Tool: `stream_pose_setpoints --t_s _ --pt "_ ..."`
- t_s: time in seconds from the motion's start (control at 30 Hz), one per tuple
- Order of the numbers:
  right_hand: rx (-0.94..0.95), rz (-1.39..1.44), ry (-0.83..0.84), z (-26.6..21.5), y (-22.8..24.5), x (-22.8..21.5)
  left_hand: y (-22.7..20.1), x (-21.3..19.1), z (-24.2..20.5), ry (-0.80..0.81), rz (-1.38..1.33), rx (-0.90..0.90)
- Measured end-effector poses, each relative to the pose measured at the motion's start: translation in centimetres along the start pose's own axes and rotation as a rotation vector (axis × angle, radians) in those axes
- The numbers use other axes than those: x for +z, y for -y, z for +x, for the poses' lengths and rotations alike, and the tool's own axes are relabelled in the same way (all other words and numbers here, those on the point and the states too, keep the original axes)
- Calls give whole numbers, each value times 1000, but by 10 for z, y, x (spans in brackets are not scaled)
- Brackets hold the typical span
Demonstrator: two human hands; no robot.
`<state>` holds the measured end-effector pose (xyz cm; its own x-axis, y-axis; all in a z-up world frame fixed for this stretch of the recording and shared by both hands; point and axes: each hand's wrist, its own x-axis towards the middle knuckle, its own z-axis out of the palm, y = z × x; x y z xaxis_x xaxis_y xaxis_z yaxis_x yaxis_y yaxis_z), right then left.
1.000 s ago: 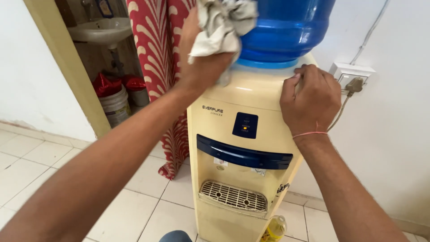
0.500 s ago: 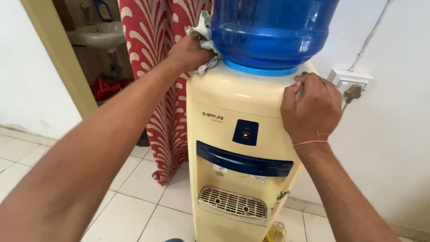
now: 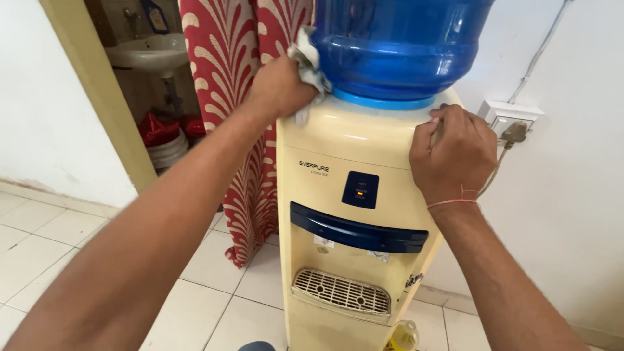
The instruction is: Cleaning the exterior surfaces of a water dispenser and the attached water bottle using a cloth.
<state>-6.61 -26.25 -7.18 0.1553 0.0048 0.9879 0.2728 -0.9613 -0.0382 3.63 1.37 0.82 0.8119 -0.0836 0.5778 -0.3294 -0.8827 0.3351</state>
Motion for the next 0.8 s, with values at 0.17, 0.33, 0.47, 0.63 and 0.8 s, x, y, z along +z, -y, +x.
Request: stream_pose_setpoints --t_s 0.17,0.33,0.47,0.63,0.8 --pt "-2 2 13 0 1 -1 -19 -16 -48 -42 -80 230" --pt "4 -12 15 -1 -1 0 -21 -24 -47 119 -164 112" --pt "-1 -16 5 -1 0 1 -1 -5 -6 18 -120 169" --pt "15 17 -9 -1 1 1 29 14 34 67 -125 296" --pt "9 6 -15 0 2 1 39 35 60 19 -154 162"
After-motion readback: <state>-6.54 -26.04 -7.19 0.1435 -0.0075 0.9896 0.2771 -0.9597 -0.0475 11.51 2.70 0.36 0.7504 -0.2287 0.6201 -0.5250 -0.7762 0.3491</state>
